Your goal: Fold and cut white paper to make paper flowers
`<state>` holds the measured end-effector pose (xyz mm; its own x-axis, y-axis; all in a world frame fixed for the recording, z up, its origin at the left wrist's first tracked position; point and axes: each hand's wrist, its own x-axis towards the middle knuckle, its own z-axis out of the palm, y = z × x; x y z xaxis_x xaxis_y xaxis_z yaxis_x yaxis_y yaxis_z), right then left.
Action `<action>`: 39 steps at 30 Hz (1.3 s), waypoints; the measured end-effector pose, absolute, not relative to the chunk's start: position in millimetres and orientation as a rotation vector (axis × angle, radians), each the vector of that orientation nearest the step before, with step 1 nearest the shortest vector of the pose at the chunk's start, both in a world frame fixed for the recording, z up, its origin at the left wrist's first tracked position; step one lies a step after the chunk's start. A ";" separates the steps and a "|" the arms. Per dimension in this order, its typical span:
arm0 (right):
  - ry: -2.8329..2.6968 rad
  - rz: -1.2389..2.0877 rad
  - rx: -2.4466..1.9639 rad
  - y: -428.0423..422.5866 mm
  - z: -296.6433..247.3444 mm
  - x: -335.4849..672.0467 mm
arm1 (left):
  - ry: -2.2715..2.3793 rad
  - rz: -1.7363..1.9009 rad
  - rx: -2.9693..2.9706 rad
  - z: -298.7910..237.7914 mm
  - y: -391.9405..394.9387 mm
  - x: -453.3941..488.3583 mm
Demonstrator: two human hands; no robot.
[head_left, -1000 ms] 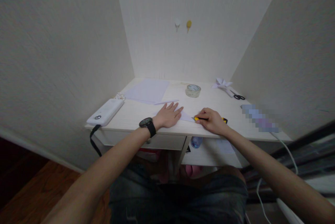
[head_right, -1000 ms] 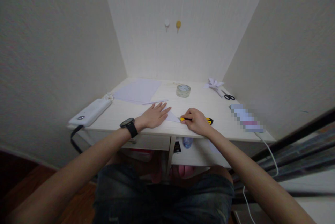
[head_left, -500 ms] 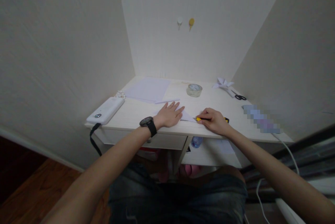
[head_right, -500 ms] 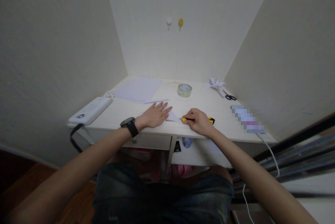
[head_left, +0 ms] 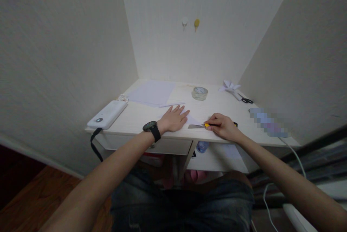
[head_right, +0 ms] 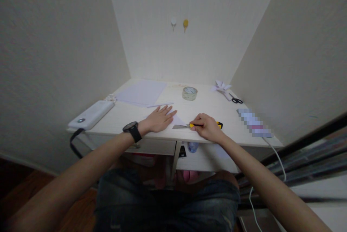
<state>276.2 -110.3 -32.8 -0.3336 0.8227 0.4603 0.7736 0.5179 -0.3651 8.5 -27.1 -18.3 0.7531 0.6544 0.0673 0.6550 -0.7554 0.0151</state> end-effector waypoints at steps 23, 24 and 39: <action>-1.612 -0.185 -2.367 -40.0 -13.9 339.1 | -1.190 -0.501 -2.707 -16.9 -43.5 6.3; -1.563 -0.180 -2.411 -36.1 -12.9 337.3 | -1.185 -0.502 -2.699 -16.8 -43.5 6.1; -1.363 -0.179 -2.504 -5.4 -16.7 350.4 | -1.176 -0.552 -2.703 -11.9 -48.2 5.1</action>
